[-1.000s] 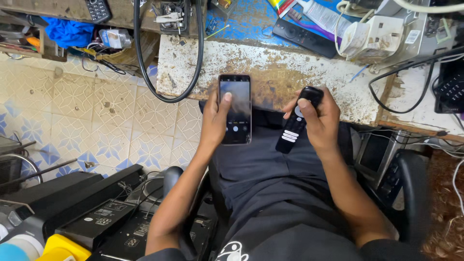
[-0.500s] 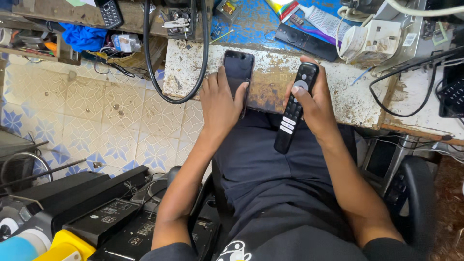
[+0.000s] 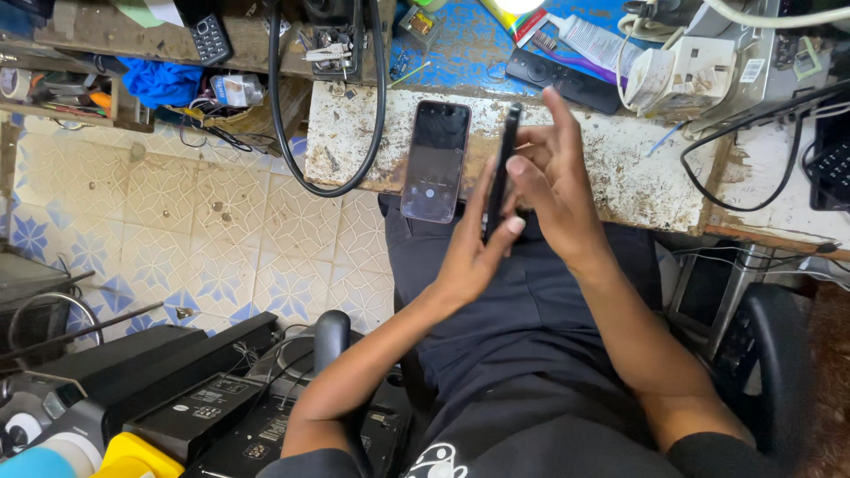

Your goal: The person disassembles a black remote control, removes the battery cover, and takes out the batteries. They then reassemble the remote by inserting the batteries back and closing the cover.

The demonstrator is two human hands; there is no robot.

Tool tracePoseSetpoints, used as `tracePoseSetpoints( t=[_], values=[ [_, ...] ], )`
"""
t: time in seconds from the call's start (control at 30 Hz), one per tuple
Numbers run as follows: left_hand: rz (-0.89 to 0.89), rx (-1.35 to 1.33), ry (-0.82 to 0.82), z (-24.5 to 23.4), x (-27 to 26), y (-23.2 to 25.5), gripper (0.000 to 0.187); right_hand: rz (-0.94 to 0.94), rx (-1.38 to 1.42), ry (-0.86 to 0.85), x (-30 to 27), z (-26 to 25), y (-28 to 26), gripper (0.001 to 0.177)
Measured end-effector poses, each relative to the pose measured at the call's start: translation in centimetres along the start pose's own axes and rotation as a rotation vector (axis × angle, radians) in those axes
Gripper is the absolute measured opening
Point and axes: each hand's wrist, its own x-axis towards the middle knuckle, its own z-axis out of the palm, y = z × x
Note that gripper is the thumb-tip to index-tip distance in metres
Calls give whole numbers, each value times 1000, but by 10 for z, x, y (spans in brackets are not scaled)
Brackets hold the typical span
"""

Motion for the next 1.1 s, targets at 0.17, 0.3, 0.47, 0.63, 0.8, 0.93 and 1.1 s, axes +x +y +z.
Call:
tracePoseSetpoints(
  t=[0.17,0.3,0.47,0.63,0.8,0.93,1.1],
  values=[
    [0,-802,-48,-18,17,-12,67,-281,-340,-33,-18,-6,1,41],
    [-33,-937,-74,-23,20,-23,76,-518,-631,6,-34,-3,19,16],
    [-61,-888,70,-25,21,-40,72,-633,-796,-48,-48,19,35,19],
    [-49,-838,121,-28,21,-36,70,-639,-817,-186,-41,27,38,19],
    [0,-834,130,-30,23,-43,69,-644,-841,-366,-42,25,35,18],
    [8,-809,132,-29,20,-32,68,-617,-839,-434,-40,27,25,11],
    [25,-767,143,-26,18,-30,66,-695,-837,-476,-38,24,28,13]
  ],
)
